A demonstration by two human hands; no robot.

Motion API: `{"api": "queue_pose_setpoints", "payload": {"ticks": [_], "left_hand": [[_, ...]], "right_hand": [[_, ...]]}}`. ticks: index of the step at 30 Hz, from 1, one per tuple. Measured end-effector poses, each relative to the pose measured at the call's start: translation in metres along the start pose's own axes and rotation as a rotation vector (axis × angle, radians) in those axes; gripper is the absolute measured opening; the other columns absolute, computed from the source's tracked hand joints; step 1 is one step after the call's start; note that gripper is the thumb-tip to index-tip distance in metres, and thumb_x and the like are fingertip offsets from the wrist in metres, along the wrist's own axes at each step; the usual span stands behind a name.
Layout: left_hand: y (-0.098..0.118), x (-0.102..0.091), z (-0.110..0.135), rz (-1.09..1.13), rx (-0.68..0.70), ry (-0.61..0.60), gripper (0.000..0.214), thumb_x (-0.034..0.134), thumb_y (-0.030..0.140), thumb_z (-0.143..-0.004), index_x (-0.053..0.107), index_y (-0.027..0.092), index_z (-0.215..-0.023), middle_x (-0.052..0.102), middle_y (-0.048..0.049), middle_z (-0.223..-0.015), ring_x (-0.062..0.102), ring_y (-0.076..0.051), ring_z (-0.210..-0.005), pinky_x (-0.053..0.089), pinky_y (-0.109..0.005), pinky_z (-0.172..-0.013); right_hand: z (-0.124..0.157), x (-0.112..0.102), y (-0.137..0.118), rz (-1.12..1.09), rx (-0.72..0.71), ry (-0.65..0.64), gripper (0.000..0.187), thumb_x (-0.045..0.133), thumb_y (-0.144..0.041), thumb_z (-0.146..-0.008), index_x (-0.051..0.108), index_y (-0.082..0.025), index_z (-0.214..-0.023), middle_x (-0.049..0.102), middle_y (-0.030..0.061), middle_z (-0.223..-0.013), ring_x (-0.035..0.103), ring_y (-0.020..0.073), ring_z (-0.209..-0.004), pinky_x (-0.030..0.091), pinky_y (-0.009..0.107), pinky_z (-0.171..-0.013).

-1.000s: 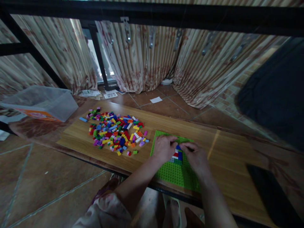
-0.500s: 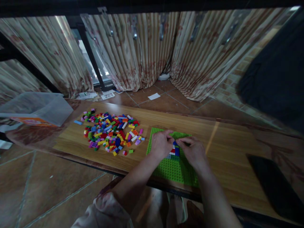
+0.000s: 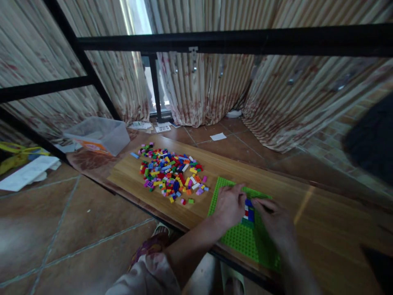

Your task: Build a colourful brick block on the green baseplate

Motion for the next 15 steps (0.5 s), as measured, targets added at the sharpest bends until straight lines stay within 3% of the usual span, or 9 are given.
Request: {"api": "queue_pose_setpoints", "payload": {"ticks": [3, 8, 10, 15], "left_hand": [[0.002, -0.015, 0.002, 0.052, -0.002, 0.049, 0.04, 0.05, 0.018, -0.088, 0.057, 0.021, -0.127, 0.073, -0.0014, -0.108, 0.061, -0.02, -0.105, 0.045, -0.038, -0.102], [-0.007, -0.05, 0.003, 0.188, -0.094, 0.121, 0.027, 0.05, 0.022, -0.088, 0.067, 0.02, -0.108, 0.073, -0.0025, -0.101, 0.066, -0.017, -0.094, 0.051, -0.031, -0.09], [-0.012, -0.065, 0.006, 0.206, -0.139, 0.121, 0.021, 0.049, 0.026, -0.089, 0.069, 0.021, -0.091, 0.073, -0.001, -0.087, 0.066, -0.016, -0.081, 0.051, -0.027, -0.078], [-0.024, -0.098, 0.015, 0.169, -0.178, 0.16, 0.038, 0.043, 0.036, -0.093, 0.055, 0.02, -0.061, 0.057, 0.0017, -0.056, 0.054, -0.013, -0.057, 0.041, -0.023, -0.057]], "right_hand": [[-0.001, -0.005, -0.003, 0.037, 0.141, -0.021, 0.04, 0.06, -0.059, -0.075, 0.077, -0.025, -0.084, 0.074, 0.0087, -0.091, 0.067, 0.0294, -0.084, 0.05, 0.043, -0.074], [0.0, -0.006, -0.033, 0.151, 0.229, 0.095, 0.045, 0.053, -0.057, -0.08, 0.076, -0.019, -0.09, 0.074, 0.0131, -0.088, 0.067, 0.0326, -0.083, 0.049, 0.042, -0.071], [0.001, 0.003, -0.052, 0.111, 0.181, 0.127, 0.044, 0.053, -0.056, -0.081, 0.074, -0.018, -0.088, 0.074, 0.013, -0.09, 0.067, 0.0315, -0.084, 0.049, 0.041, -0.074], [0.008, 0.044, -0.103, -0.028, -0.099, 0.13, 0.037, 0.053, -0.053, -0.085, 0.07, -0.02, -0.084, 0.072, 0.011, -0.091, 0.065, 0.0262, -0.089, 0.047, 0.037, -0.083]]}}
Point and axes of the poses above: each hand's wrist, its own z-axis away from the middle knuckle, its own x-axis out of the palm, y = z × x, the point moved 4 cm from there along -z, towards the middle knuckle
